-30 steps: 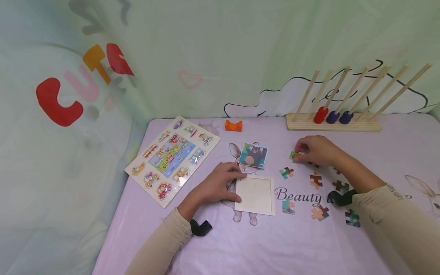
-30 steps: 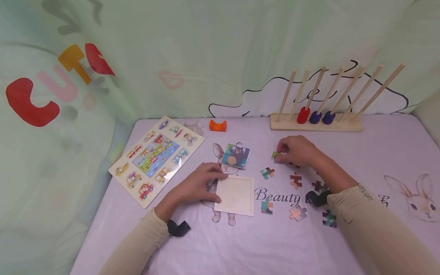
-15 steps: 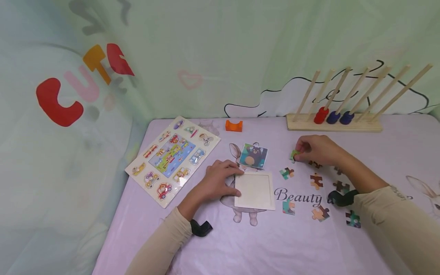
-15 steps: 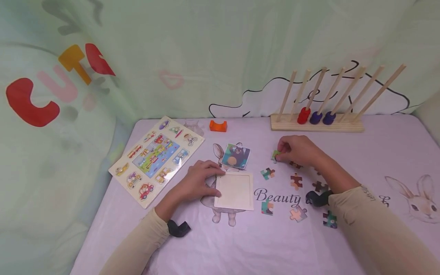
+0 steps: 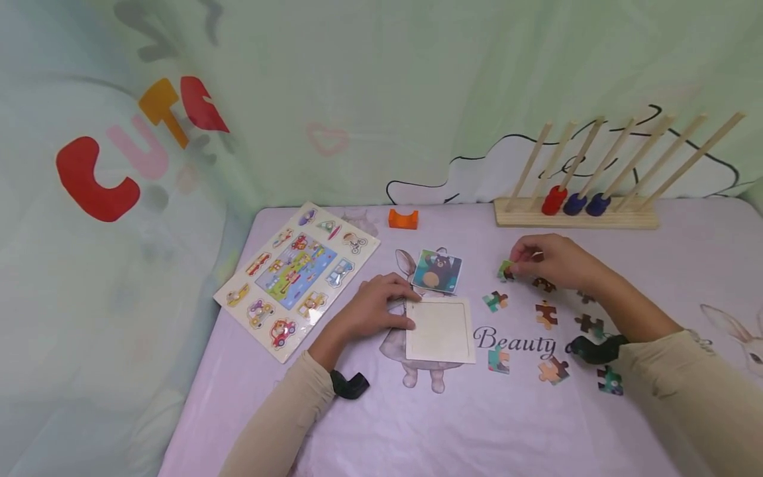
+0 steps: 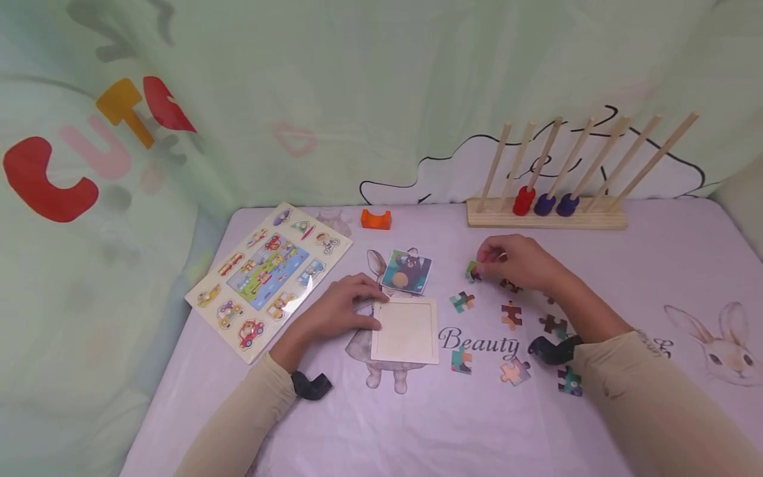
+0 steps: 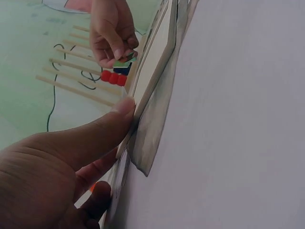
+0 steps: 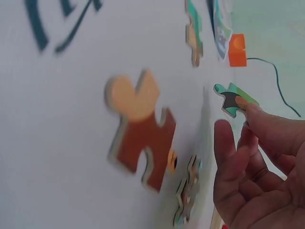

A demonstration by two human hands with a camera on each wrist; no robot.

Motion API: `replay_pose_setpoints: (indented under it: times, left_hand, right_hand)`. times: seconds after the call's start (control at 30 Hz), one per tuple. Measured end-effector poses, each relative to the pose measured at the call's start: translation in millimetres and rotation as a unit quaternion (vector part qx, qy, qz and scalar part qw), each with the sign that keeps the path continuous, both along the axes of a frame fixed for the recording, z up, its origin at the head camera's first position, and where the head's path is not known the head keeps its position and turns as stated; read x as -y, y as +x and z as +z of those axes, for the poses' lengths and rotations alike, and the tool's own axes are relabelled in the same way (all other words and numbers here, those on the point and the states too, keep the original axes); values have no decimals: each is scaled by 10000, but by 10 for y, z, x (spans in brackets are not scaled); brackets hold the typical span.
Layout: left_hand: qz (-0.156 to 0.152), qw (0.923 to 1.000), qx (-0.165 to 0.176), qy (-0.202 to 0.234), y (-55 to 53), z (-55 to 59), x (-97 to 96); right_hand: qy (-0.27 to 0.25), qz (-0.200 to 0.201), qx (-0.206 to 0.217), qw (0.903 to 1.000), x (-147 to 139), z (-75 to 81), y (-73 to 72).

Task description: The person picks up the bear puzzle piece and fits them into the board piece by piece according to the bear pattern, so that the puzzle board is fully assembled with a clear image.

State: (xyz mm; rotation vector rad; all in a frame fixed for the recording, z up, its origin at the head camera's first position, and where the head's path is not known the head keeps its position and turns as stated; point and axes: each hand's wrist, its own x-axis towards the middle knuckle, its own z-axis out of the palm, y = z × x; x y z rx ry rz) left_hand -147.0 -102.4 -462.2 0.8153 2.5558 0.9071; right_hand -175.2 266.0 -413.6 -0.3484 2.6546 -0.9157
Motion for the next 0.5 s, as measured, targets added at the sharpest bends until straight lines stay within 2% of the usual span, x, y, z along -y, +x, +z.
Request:
replay_pose_setpoints:
  times: [0.27,0.5]
  left_hand:
    - [-56,9999,44,148,-31,-47,44]
    - [-115,9995,81,270,-26,-32,46]
  right_hand:
    - [-634,44,524,9966,181,63,67]
    - [-1143,156,922,9890,439,89,127]
